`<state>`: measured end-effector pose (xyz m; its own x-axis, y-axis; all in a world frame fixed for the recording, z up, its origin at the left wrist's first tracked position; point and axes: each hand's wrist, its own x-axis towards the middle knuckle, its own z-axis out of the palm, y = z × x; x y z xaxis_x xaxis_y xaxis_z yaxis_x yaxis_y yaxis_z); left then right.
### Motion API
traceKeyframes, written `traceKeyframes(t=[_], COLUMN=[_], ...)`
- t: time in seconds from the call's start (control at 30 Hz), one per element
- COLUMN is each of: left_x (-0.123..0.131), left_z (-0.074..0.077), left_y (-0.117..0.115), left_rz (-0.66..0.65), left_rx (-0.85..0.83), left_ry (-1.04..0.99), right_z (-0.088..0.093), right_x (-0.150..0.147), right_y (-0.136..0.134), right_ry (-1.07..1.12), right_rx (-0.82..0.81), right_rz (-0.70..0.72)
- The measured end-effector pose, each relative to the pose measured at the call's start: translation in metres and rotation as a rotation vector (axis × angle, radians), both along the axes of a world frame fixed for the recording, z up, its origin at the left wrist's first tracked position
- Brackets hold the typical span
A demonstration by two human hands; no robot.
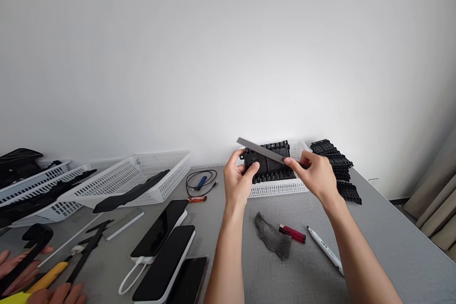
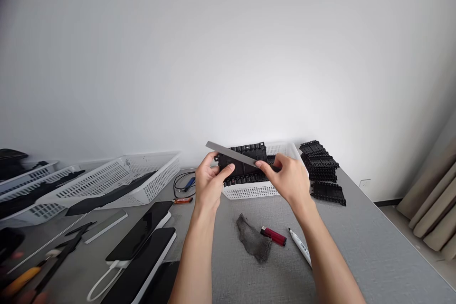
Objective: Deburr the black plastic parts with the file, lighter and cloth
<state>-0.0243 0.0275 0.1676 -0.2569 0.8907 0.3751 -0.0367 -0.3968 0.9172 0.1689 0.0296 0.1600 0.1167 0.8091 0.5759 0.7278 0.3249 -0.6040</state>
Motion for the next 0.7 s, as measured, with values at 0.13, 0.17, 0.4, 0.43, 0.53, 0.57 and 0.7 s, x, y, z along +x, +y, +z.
traceKeyframes(t=[0.13,0.17,0.4,0.43,0.53,0.57,0.7], left_x=[-0.003,-0.003,0.001,0.001,0.001,0.0,-0.004], left_z=[0.001,0.0,-0.002,-0.002,0.0,0.0,0.0], left_y=[0.0,0.0,0.002,0.002,0.001,0.001,0.0], left_rz=[0.008,0.008,0.013,0.015,-0.006,-0.014,0.0], left_rx=[-0.036,-0.036,0.015,0.026,0.011,0.0,-0.025], left_ry=[-0.037,-0.038,0.046,0.046,0.011,-0.003,-0.014], right_z=[0.0,0.001,0.002,0.002,0.002,0.002,0.002], right_x=[0.014,0.015,-0.007,-0.009,-0.007,-0.003,0.017], right_y=[0.007,0.007,-0.006,-0.006,-0.004,-0.002,0.005], right_ry=[0.041,0.048,0.021,0.01,0.012,0.022,0.072], right_rx=[-0.007,-0.009,-0.015,-0.014,-0.01,-0.01,-0.024], right_rz=[-0.056,-0.066,0.037,0.034,0.017,0.01,-0.044])
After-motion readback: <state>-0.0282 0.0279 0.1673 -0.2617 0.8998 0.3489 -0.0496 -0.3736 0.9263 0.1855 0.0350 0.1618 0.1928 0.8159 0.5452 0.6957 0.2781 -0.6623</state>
